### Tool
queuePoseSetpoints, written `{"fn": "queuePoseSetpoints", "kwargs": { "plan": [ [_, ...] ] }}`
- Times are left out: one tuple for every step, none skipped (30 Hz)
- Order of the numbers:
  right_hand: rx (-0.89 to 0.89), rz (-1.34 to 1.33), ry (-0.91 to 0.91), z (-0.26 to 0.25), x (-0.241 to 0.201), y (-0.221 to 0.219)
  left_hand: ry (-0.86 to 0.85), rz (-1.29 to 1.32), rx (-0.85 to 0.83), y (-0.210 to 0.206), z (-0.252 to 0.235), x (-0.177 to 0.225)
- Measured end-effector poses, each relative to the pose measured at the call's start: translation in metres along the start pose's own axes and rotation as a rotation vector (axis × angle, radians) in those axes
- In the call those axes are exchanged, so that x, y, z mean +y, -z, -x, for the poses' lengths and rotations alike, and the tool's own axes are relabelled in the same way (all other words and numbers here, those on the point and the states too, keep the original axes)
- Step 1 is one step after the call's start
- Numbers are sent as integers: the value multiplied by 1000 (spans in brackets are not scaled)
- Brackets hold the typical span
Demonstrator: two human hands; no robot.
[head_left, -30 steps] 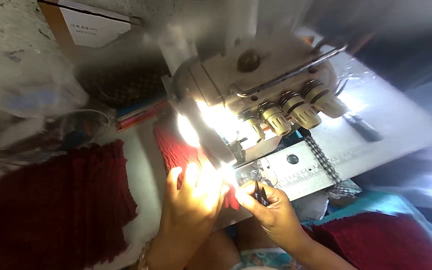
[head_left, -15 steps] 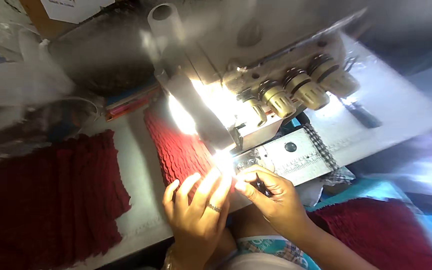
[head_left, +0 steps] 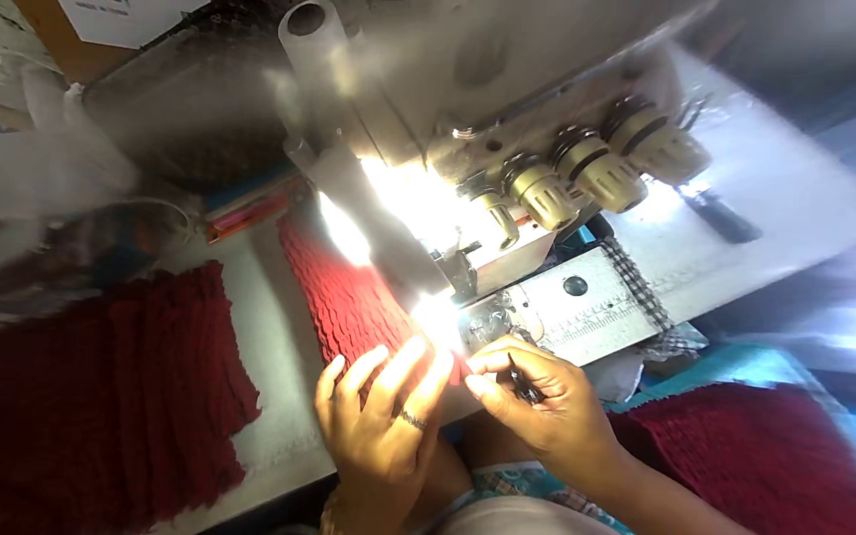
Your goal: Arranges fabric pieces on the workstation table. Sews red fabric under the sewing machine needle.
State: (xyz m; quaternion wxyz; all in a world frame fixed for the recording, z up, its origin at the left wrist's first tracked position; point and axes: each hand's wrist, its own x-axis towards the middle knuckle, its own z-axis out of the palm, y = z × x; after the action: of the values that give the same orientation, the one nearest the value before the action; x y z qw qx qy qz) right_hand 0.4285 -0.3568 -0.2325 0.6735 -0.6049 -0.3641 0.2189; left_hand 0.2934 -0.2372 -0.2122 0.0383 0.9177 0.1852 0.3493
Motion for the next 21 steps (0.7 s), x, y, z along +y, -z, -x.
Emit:
{"fn": "queuePoseSetpoints", "kwargs": {
  "plan": [
    [2, 1, -2, 0, 1, 0, -2, 0, 2, 0, 0, -1],
    [7, 2, -4, 1, 1, -1, -6, -4, 4, -1, 1, -1],
    [11, 3, -8, 1, 1, -1, -13, -16, 2, -1, 1, -1],
    [15, 5, -12, 1, 0, -2, -22, -30, 0, -2, 1, 0],
    [20, 8, -17, 0, -1, -4, -28, -43, -5, -2, 1, 0],
    [23, 10, -25, -1, -1, -5, -34, -54, -6, -2, 2, 0],
    [24, 11, -32, -3, -2, -7, -41, -63, -7, -2, 2, -1],
    [20, 9, -33, -4, -2, -7, -47, -71, -7, -2, 2, -1],
    [13, 5, -33, -6, -2, -8, -53, -79, -10, -1, 2, -2],
    [13, -4, -33, -7, -2, -8, -57, -85, -11, -1, 1, -2],
    [22, -7, -35, -8, -2, -9, -61, -89, -13, -1, 1, -2],
    [41, -6, -32, -9, -1, -10, -69, -95, -10, -1, 1, -2],
    [56, -9, -30, -9, -2, -11, -76, -95, 1, -1, 0, -3],
    [64, -10, -21, -8, -3, -10, -80, -100, 15, 0, -3, -2],
    [68, -8, -7, -7, -3, -9, -84, -118, 26, 1, -6, -1],
    [72, -6, -1, -5, -2, -8, -80, -151, 28, 2, -11, 0],
    [77, -7, -6, -3, -1, -7, -75, -190, 22, 3, -15, 1],
    [81, -13, -17, -2, 1, -6, -72, -233, 6, 3, -18, 1],
    [80, -21, -27, -1, 2, -6, -77, -259, -2, 2, -21, -1],
    [80, -24, -32, -1, 2, -6, -87, -274, -12, 1, -22, -2],
    [80, -25, -35, 0, 2, -7, -101, -292, -27, 2, -23, -2]
  ]
}}
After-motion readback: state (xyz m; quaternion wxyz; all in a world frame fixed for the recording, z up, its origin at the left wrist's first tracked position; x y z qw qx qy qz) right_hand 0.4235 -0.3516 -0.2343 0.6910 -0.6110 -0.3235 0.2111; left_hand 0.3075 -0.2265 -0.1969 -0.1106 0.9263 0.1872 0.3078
